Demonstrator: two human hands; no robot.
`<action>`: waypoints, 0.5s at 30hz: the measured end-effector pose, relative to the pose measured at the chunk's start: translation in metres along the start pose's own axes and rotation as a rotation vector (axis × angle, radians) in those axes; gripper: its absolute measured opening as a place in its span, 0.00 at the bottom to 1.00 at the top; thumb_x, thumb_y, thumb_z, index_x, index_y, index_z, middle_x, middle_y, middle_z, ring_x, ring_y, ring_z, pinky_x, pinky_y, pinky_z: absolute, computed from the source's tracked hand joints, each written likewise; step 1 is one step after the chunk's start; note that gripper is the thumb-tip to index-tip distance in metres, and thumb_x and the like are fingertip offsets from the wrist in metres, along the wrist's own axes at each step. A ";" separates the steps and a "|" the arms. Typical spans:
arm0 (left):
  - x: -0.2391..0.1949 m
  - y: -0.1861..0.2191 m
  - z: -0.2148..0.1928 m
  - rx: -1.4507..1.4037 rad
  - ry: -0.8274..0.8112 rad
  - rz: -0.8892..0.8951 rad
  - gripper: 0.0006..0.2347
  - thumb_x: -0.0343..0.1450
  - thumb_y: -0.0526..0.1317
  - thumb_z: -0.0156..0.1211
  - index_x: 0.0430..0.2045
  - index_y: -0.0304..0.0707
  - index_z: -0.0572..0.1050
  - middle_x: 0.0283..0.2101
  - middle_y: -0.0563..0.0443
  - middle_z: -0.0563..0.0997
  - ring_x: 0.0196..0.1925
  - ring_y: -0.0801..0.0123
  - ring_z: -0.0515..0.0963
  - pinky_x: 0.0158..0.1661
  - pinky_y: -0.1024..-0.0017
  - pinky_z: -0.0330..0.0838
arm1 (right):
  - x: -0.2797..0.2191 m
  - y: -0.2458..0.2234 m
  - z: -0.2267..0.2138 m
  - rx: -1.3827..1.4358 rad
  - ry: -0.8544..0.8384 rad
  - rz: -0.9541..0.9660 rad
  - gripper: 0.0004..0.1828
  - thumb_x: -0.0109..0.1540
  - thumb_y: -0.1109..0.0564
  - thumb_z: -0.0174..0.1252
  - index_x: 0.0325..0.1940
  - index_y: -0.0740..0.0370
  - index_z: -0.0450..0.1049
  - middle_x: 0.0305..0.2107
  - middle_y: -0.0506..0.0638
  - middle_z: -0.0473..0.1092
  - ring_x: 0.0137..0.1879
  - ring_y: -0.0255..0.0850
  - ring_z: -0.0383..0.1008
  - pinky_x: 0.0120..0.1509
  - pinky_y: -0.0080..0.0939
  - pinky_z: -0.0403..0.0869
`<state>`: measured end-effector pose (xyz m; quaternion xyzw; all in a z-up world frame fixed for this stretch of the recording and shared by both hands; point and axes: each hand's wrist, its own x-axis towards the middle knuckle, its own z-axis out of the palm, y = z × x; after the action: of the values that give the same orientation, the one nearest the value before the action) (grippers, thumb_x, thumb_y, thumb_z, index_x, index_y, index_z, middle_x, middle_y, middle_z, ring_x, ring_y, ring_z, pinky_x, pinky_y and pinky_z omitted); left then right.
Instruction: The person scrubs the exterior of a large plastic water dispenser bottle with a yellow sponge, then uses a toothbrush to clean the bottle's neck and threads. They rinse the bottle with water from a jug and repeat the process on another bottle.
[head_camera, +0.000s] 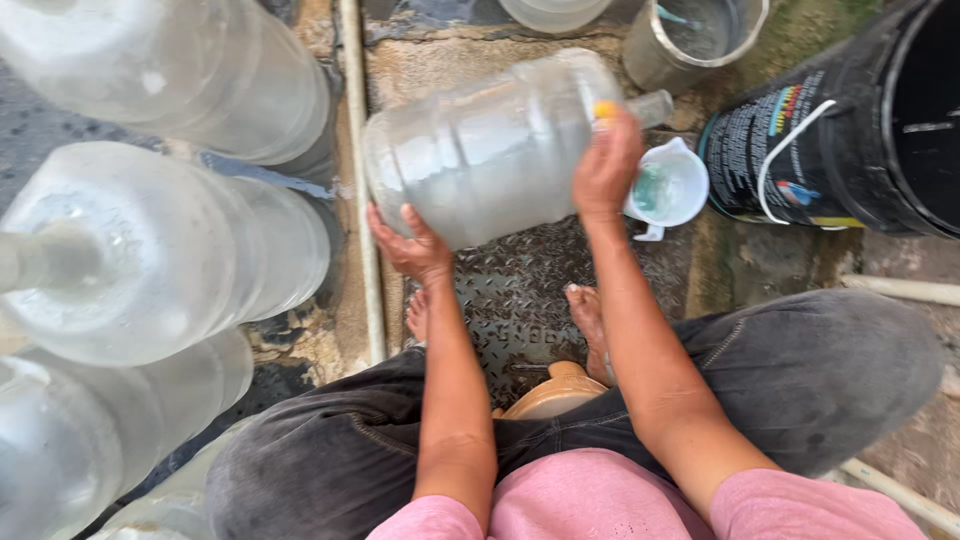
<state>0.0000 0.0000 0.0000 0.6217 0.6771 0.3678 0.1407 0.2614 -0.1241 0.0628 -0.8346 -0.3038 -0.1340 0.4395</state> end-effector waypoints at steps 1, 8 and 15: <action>0.011 0.011 -0.010 -0.069 -0.038 -0.046 0.38 0.75 0.74 0.33 0.73 0.49 0.53 0.73 0.36 0.66 0.73 0.43 0.70 0.66 0.52 0.68 | 0.003 0.044 -0.016 0.215 0.116 0.243 0.15 0.73 0.55 0.46 0.57 0.68 0.68 0.46 0.60 0.74 0.52 0.55 0.78 0.58 0.57 0.75; 0.061 0.004 -0.051 -0.366 -0.193 -0.277 0.35 0.73 0.66 0.38 0.67 0.39 0.63 0.60 0.37 0.77 0.57 0.53 0.81 0.55 0.59 0.79 | -0.004 0.164 -0.039 0.637 -0.195 1.289 0.12 0.69 0.56 0.46 0.53 0.61 0.71 0.41 0.51 0.71 0.46 0.45 0.72 0.51 0.49 0.66; 0.018 -0.056 0.015 -0.602 -0.451 -0.348 0.28 0.81 0.56 0.35 0.69 0.31 0.56 0.71 0.34 0.62 0.70 0.52 0.65 0.67 0.60 0.59 | 0.037 0.012 -0.033 1.073 -0.141 0.895 0.15 0.68 0.53 0.43 0.58 0.55 0.67 0.48 0.46 0.73 0.57 0.38 0.72 0.64 0.44 0.70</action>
<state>-0.0347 0.0244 -0.0430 0.4940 0.5865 0.3747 0.5211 0.2992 -0.1416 0.0917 -0.5541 0.0169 0.2824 0.7829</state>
